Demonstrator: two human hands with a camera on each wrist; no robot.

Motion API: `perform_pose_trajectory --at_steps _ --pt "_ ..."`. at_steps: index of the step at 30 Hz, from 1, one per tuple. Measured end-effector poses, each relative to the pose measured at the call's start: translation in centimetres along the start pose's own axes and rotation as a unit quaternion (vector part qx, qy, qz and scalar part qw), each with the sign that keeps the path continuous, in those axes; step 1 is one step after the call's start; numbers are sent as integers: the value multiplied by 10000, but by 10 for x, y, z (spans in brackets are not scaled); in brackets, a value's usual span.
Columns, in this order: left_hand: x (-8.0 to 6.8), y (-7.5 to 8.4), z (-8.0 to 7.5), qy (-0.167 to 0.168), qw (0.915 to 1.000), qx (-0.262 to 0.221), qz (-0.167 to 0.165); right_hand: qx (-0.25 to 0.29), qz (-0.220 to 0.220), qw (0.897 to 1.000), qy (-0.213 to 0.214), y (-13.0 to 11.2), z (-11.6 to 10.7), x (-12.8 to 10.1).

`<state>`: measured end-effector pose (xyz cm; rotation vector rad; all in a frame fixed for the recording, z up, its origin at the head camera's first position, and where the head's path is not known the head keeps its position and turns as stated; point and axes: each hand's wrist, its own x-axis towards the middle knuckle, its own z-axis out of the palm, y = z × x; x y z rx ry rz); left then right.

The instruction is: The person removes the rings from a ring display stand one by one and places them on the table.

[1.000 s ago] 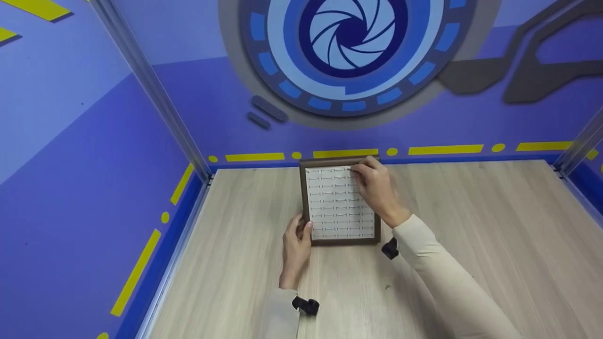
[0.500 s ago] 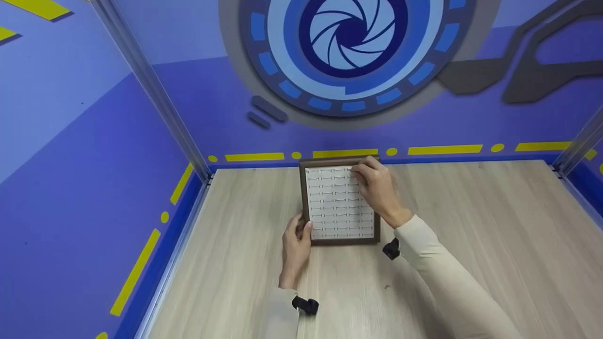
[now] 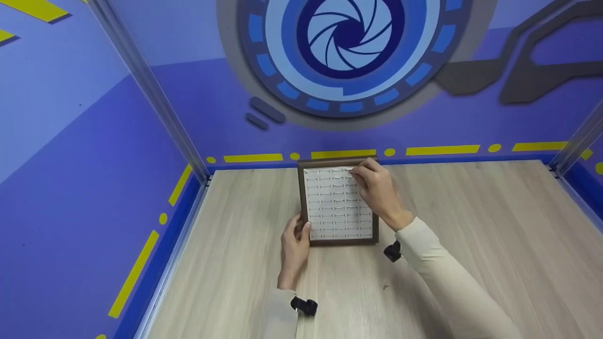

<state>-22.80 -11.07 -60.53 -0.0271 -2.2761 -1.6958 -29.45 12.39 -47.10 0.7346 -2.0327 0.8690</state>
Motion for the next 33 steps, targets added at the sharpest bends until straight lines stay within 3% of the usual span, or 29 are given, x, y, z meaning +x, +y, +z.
perform_pose_trajectory --at_steps 18,33 --pt "-1 -1 -1 -3 10000 3 69 49 -24 9997 -252 -3 -19 -8" --pt "-1 2 -1 -60 9999 -153 -50 87 231 9967 -776 -9 -48 -32"
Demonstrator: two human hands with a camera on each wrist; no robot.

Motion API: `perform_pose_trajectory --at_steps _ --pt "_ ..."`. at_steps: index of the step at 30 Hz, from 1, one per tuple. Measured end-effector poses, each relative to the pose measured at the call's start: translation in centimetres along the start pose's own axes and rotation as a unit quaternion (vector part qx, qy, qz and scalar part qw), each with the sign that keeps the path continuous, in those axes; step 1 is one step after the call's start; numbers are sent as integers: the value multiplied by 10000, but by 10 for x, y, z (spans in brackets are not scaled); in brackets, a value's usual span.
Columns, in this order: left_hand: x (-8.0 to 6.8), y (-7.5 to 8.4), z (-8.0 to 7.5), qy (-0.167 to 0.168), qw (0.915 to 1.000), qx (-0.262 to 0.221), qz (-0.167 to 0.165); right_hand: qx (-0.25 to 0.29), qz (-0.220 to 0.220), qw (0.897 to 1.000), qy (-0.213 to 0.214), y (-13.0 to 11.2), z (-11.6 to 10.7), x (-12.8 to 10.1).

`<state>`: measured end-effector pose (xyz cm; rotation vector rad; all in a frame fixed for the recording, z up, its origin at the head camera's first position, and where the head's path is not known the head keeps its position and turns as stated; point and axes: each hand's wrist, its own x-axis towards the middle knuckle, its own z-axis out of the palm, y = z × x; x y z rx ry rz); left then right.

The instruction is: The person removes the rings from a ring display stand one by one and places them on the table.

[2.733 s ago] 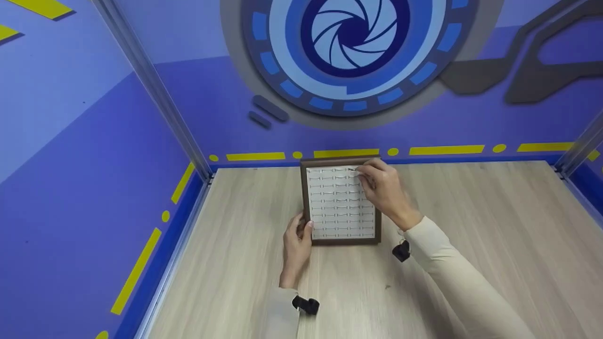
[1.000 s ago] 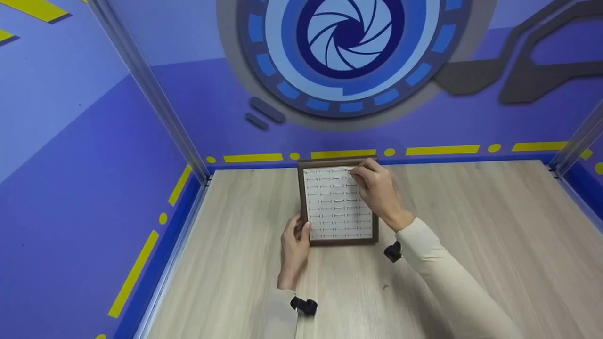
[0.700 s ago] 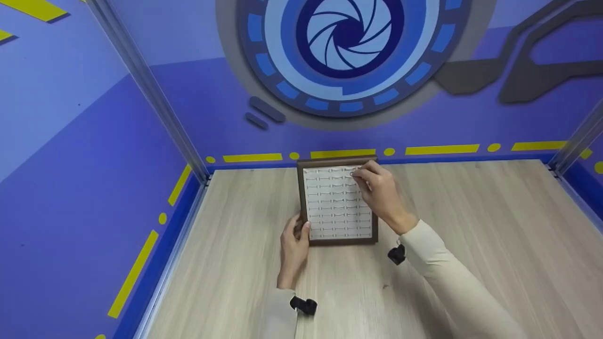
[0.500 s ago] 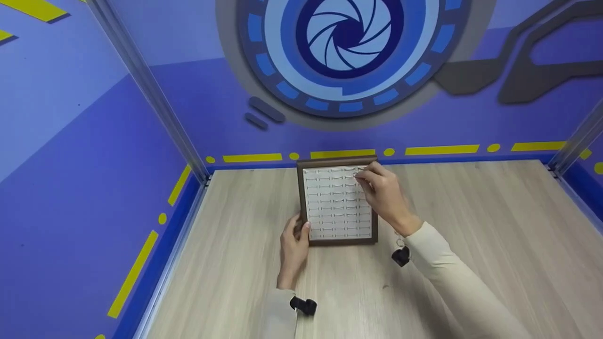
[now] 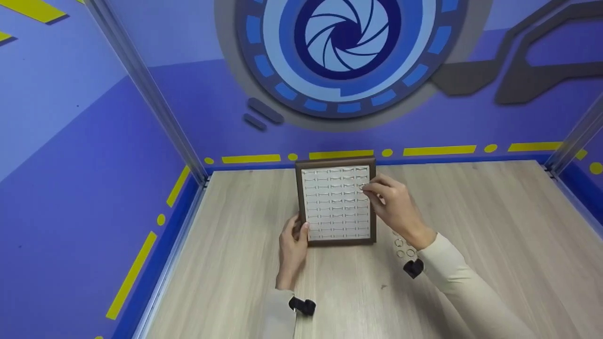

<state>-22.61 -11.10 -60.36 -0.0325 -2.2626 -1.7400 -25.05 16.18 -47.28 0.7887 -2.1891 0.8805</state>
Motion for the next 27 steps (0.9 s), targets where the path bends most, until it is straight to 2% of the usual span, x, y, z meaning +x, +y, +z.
perform_pose_trajectory --at_steps 15,27 --pt "1 -1 0 -14 10000 -38 38 -104 -246 9996 31 2 -19 -27" --pt "0 -1 -1 47 10000 66 -3 -343 -158 9993 21 6 -36 -48"
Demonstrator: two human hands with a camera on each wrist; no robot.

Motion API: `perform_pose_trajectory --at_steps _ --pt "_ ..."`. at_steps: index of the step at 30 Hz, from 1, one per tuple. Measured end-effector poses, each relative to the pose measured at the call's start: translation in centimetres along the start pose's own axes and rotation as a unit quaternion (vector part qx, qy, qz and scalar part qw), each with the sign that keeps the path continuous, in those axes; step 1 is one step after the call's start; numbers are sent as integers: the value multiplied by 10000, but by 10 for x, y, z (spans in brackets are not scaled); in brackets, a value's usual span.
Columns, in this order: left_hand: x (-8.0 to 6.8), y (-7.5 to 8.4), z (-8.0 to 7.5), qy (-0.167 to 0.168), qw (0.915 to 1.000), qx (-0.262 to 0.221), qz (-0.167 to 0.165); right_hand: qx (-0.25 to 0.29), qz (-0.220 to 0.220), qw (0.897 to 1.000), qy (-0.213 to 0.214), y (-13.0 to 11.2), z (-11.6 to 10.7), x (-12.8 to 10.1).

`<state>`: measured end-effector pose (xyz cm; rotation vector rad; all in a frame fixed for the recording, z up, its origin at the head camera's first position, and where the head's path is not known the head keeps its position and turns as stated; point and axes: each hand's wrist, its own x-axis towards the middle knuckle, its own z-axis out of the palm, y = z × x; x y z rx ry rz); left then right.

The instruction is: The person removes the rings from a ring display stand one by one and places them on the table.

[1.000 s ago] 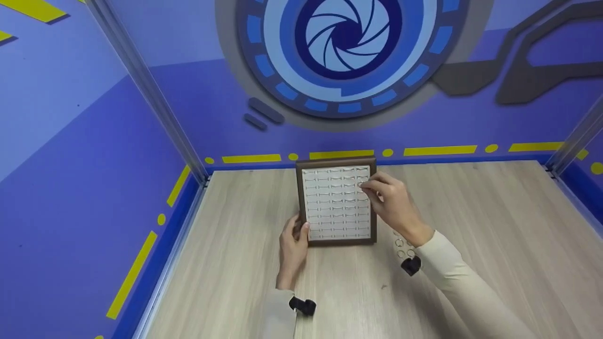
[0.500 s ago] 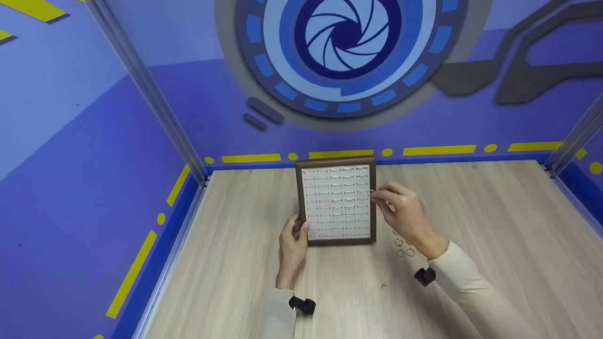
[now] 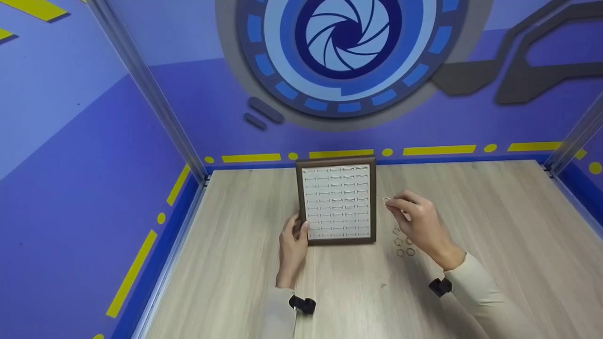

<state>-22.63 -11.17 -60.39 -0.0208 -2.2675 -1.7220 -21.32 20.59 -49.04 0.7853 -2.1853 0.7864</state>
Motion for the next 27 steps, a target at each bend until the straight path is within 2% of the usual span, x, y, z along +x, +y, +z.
perform_pose_trajectory --at_steps 11,27 --pt "0 1 1 33 10000 54 30 -63 20 10000 59 5 -11 -21" --pt "0 0 1 25 10000 65 -58 -128 401 9991 -75 20 -17 -57"
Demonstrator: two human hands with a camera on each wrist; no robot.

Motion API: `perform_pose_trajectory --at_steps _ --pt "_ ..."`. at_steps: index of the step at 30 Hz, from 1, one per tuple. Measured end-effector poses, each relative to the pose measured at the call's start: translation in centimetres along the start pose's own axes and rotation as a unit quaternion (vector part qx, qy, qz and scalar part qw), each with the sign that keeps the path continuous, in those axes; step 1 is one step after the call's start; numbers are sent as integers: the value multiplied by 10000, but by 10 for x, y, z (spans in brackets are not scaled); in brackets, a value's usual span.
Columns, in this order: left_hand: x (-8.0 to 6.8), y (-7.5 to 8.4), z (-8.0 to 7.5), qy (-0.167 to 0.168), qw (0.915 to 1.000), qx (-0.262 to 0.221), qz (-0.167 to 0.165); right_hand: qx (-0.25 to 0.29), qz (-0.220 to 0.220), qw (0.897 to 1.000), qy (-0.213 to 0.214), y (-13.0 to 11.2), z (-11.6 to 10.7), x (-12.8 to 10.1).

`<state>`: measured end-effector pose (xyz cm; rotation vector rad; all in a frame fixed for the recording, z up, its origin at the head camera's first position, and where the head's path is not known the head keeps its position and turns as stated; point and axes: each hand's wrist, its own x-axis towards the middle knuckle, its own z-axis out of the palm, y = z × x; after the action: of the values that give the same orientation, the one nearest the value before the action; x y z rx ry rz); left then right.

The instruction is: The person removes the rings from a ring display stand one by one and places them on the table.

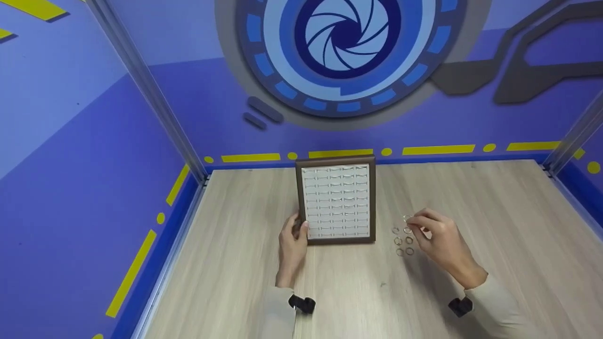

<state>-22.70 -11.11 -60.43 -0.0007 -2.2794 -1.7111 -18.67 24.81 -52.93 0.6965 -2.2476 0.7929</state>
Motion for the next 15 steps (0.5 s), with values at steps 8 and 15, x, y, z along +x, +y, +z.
perform_pose_trajectory --at_steps 8,15 --pt "1 0 0 55 10000 -70 38 -127 226 9996 -73 8 -1 -15" --pt "1 -1 1 45 9999 -35 157 -222 390 9989 -135 13 -1 -28"
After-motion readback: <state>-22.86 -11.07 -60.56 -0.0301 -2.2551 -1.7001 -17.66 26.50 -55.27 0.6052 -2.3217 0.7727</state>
